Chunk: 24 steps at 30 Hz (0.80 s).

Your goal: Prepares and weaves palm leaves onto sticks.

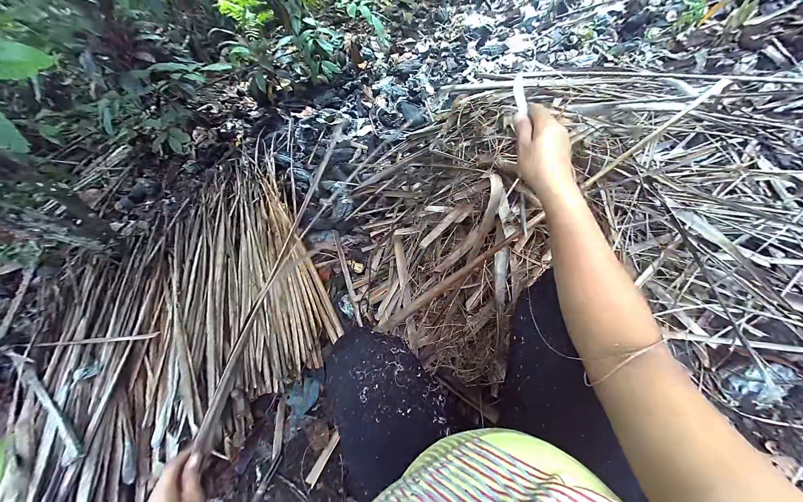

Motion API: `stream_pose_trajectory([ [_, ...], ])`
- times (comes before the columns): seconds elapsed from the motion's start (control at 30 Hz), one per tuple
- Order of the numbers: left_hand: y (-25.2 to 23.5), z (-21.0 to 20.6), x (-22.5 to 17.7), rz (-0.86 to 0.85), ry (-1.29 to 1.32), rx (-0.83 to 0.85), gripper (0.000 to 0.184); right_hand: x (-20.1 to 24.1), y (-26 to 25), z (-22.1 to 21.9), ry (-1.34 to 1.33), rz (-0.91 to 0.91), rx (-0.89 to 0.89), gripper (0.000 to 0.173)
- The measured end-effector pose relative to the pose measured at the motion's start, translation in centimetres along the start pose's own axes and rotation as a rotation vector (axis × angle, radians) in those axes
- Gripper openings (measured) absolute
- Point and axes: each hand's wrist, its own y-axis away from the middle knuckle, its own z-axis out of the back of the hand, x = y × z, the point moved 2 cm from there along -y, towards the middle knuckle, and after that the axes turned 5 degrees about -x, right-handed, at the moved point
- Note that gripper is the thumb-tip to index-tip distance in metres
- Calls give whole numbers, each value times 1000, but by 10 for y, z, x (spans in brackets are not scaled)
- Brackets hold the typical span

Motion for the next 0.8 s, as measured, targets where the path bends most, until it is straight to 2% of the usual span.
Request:
stream_pose_trajectory([
  [0.07,-24,-15,-61,-28,138,-8,37,19,18,-23,-253,102,104,42],
  [0.17,-61,-30,-167,-44,388,64,36,62,77,-70,-529,228,414,31],
  [0.23,-74,-37,-228,4,581,209,35,80,114,-96,-593,238,628,30],
  [0.33,-79,-47,-291,71,806,430,33,82,138,-120,-729,111,769,29],
  [0.4,-84,-57,-313,89,854,488,28,82,143,-120,-848,4,765,20],
  [0.47,-94,-69,-325,60,829,455,23,85,143,-116,-904,-55,760,14],
  [0.6,-107,-91,-336,14,815,318,14,86,143,-114,-865,-114,748,13],
  [0.8,-98,-103,-348,130,1032,225,12,85,145,-115,-926,-152,663,13],
])
